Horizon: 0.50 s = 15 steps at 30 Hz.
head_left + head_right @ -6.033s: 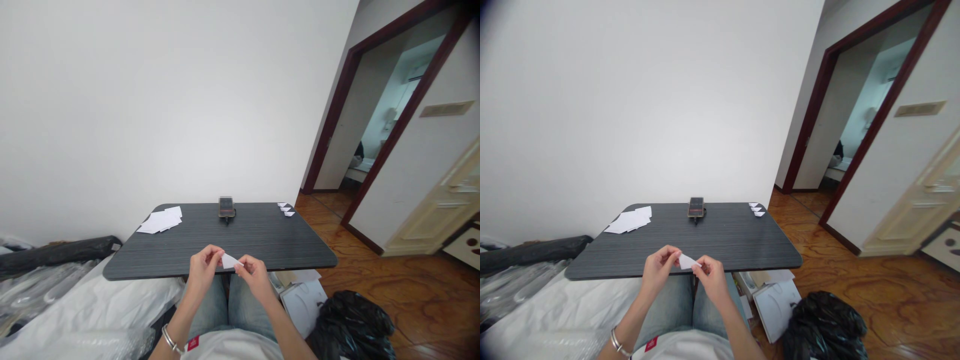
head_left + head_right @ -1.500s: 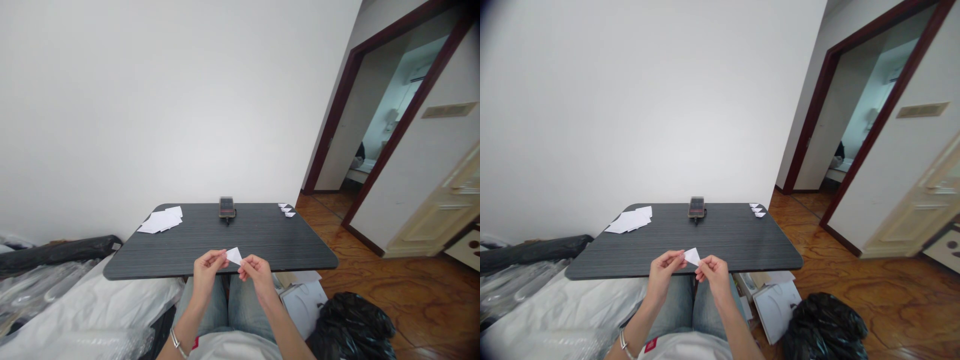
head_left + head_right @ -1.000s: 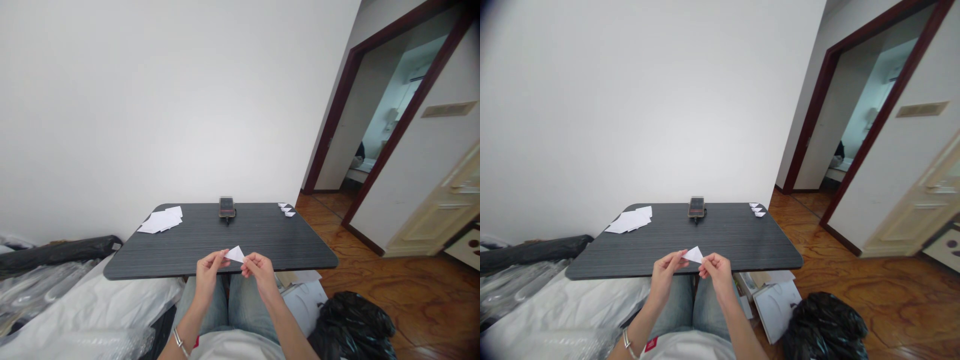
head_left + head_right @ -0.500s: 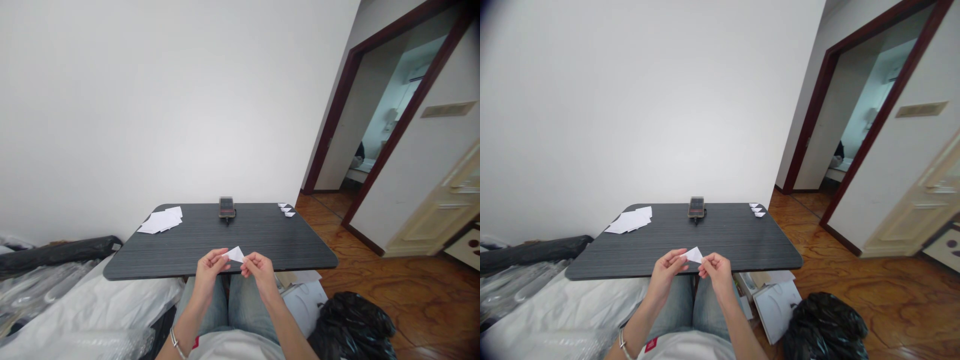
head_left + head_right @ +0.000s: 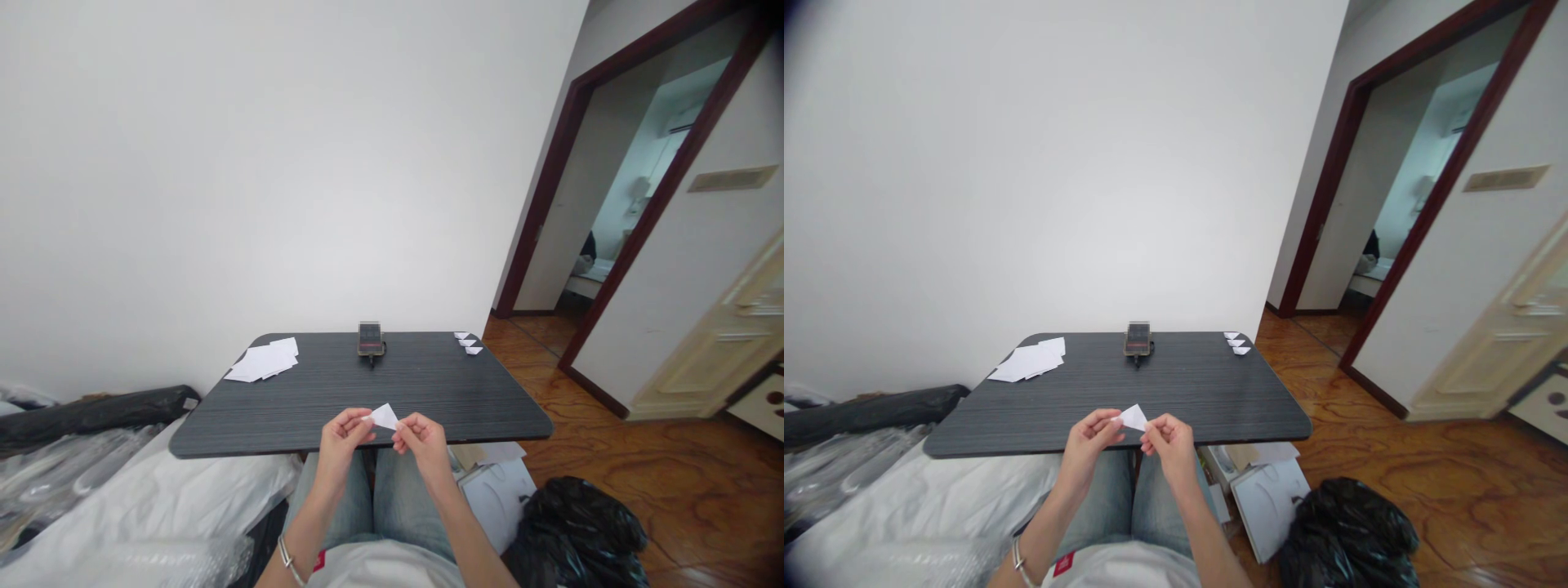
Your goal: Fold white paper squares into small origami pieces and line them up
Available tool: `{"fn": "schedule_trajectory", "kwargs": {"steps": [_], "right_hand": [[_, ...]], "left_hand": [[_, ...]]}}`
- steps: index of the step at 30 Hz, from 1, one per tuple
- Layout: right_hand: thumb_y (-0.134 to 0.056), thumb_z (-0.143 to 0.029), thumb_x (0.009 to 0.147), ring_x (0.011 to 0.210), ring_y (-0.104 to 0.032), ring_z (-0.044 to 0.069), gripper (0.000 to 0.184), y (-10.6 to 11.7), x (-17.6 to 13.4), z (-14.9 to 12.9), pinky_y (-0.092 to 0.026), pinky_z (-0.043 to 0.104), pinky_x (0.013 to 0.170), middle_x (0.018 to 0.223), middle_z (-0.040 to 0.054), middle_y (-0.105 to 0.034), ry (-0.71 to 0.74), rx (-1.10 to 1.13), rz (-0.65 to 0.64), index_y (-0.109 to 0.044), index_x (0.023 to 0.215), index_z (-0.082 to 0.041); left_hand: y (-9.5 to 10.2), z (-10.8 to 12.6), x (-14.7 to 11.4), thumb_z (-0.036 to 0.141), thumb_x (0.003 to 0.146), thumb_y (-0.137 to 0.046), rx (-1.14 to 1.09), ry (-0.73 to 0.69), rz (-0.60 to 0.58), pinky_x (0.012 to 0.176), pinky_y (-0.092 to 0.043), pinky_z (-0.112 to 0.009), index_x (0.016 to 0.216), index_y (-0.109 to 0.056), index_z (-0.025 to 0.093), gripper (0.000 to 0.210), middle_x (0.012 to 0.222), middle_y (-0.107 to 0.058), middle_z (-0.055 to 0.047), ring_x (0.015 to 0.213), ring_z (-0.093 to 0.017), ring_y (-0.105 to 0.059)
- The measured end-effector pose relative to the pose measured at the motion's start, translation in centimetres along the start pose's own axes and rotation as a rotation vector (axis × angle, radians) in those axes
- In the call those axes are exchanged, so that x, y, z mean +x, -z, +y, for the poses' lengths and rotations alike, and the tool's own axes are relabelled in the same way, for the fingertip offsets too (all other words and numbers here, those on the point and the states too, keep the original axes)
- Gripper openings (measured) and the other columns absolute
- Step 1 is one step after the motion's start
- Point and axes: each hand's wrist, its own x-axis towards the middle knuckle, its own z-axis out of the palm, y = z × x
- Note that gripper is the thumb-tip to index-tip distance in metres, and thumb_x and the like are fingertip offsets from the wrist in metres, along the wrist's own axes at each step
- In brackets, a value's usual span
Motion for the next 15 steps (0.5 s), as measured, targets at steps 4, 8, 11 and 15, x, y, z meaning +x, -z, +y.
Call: {"fn": "schedule_trajectory", "kwargs": {"steps": [4,8,11,15], "right_hand": [[-0.068,-0.036,0.064,0.039,-0.054,0.010,0.024,0.12,0.04,0.06,-0.044,0.019,0.039,0.049,0.0015,-0.063,0.013,-0.032,-0.017,-0.059,0.061,-0.014],[-0.067,-0.036,0.065,0.041,-0.055,0.010,0.024,0.29,0.08,0.05,-0.044,0.019,0.040,0.050,0.0018,-0.063,0.012,-0.052,-0.067,-0.059,0.062,-0.014],[-0.066,-0.036,0.066,0.041,-0.055,0.010,0.024,0.44,0.16,0.11,-0.044,0.019,0.040,0.051,0.0020,-0.063,0.019,-0.057,-0.078,-0.059,0.063,-0.013],[-0.066,-0.036,0.066,0.041,-0.055,0.010,0.024,0.55,0.21,0.21,-0.044,0.019,0.040,0.051,0.0017,-0.063,0.021,-0.064,-0.067,-0.058,0.063,-0.014]], "left_hand": [[0.04,0.25,0.11,0.031,0.066,-0.066,-0.014,-0.029,0.011,0.057,-0.052,-0.021,0.082,-0.061,0.014,0.023,0.075,-0.067,-0.003,0.069,-0.014,-0.061],[0.25,0.51,0.32,0.032,0.064,-0.067,-0.026,-0.004,0.047,0.049,-0.048,-0.017,0.079,-0.061,0.014,0.024,0.066,-0.063,0.001,0.060,-0.010,-0.057],[0.30,0.77,0.34,0.029,0.060,-0.071,-0.025,0.023,0.041,0.047,-0.046,-0.015,0.074,-0.061,0.013,0.023,0.061,-0.059,0.003,0.056,-0.008,-0.056],[0.54,0.95,0.45,0.027,0.058,-0.073,0.032,0.018,0.019,0.049,-0.047,-0.016,0.072,-0.059,0.012,0.024,0.055,-0.060,0.003,0.053,-0.009,-0.057]]}}
